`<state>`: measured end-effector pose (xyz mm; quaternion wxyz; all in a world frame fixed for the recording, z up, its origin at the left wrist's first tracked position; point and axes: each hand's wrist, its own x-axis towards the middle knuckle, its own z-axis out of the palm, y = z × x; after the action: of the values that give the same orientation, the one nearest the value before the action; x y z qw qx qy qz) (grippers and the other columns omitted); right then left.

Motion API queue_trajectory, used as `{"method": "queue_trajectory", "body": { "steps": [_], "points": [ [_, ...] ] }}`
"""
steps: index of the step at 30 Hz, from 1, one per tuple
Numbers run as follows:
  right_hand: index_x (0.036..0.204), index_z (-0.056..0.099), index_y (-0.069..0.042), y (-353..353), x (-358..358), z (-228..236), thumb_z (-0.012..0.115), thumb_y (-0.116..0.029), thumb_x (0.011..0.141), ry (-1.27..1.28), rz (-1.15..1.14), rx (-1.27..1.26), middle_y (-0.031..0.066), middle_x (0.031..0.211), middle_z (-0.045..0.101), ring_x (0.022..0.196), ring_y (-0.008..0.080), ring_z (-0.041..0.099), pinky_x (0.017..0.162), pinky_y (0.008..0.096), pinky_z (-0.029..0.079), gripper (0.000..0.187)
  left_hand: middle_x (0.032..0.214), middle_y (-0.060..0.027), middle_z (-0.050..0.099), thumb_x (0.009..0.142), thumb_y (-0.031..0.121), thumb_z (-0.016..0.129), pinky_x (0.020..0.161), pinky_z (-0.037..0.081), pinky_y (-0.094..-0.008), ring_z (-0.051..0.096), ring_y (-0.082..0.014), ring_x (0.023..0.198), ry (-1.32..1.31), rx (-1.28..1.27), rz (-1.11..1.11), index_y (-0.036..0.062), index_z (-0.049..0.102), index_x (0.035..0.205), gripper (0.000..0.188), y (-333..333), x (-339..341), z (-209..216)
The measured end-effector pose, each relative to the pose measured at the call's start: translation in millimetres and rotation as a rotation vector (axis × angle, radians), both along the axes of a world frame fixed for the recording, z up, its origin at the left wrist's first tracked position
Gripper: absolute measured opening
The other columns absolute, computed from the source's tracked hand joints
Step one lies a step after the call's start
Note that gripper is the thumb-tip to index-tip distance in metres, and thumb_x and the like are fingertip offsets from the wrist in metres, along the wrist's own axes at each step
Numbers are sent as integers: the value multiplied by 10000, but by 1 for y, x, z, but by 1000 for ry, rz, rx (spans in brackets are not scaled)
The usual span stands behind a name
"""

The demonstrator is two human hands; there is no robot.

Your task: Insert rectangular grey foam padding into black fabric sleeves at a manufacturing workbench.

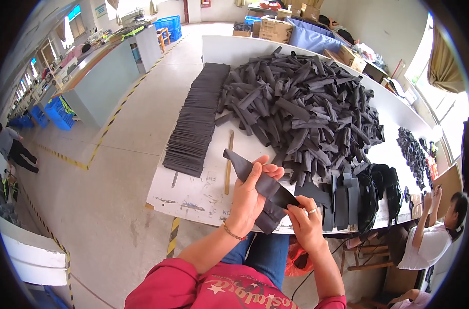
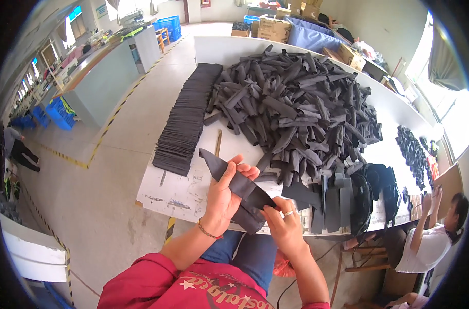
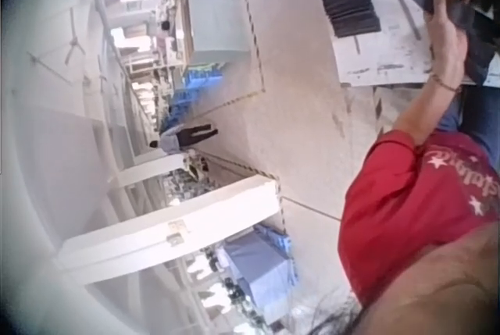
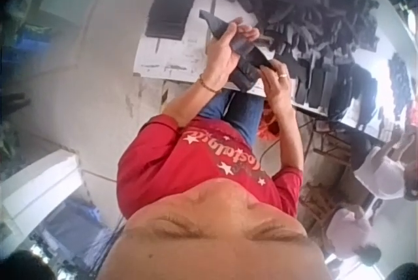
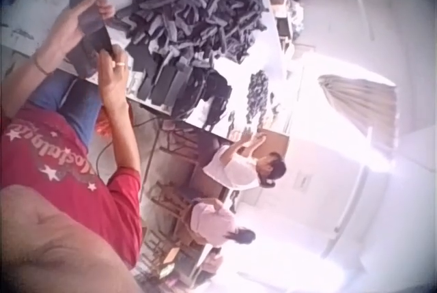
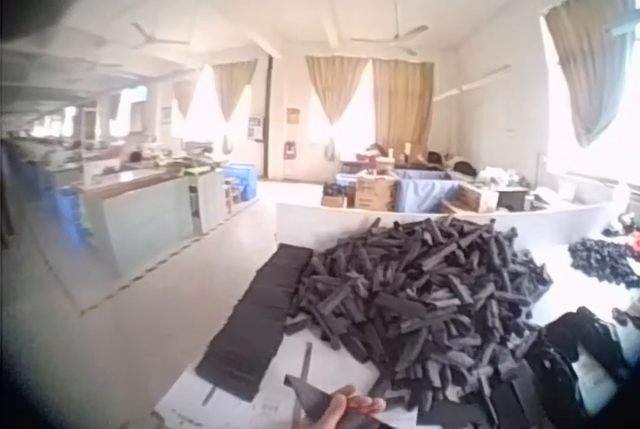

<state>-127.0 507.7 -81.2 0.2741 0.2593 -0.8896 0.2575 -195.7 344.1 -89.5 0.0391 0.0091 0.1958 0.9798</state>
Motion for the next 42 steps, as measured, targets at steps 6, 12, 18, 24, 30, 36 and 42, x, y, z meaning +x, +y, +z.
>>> {"method": "queue_trajectory", "body": {
  "steps": [6,12,18,24,30,36,42],
  "points": [
    [906,633,-29,-8,-10,5,761,11,728,62,31,-50,116,942,578,709,272,579,581,364,477,223,972,-131,671,989,227,545,941,505,-416,658,-283,960,18,12,-64,-34,533,1213,344,15,9,-6],
    [867,625,-22,-12,-17,3,761,11,724,58,73,-81,117,929,584,712,268,591,566,361,481,200,990,-118,673,991,240,543,942,491,-402,650,-288,1000,18,6,-74,-15,556,1208,335,21,17,-7],
    [852,637,-17,-16,-19,5,750,12,731,50,79,-101,116,916,590,717,280,604,578,352,497,169,1015,-115,674,994,244,540,945,486,-392,646,-284,1031,33,-7,-69,-5,559,1215,334,24,22,-11],
    [859,647,-23,-16,-20,3,750,10,721,38,78,-87,111,921,594,737,285,616,600,354,508,175,1007,-115,681,999,230,528,940,489,-387,646,-280,1034,45,6,-77,3,567,1206,310,24,23,-13],
    [876,664,-30,-13,-20,0,755,-2,722,15,72,-91,111,923,595,746,283,620,616,354,512,181,1012,-124,685,1003,215,517,942,490,-389,644,-281,1040,61,2,-100,10,561,1217,300,23,23,-17],
    [918,661,-2,-17,-24,0,761,-35,745,-83,65,-177,131,973,604,810,270,617,691,328,509,203,1061,-150,674,1009,227,499,991,469,-415,624,-309,1092,54,-7,-96,-9,550,1225,325,19,16,-15],
    [875,622,22,-45,-18,-10,739,-87,825,-421,-123,-751,94,1052,581,828,123,548,748,261,475,167,1104,-176,662,1019,253,467,1059,410,-442,575,-334,1175,126,-86,-47,-14,541,1240,354,13,7,-15]
  ]
}}
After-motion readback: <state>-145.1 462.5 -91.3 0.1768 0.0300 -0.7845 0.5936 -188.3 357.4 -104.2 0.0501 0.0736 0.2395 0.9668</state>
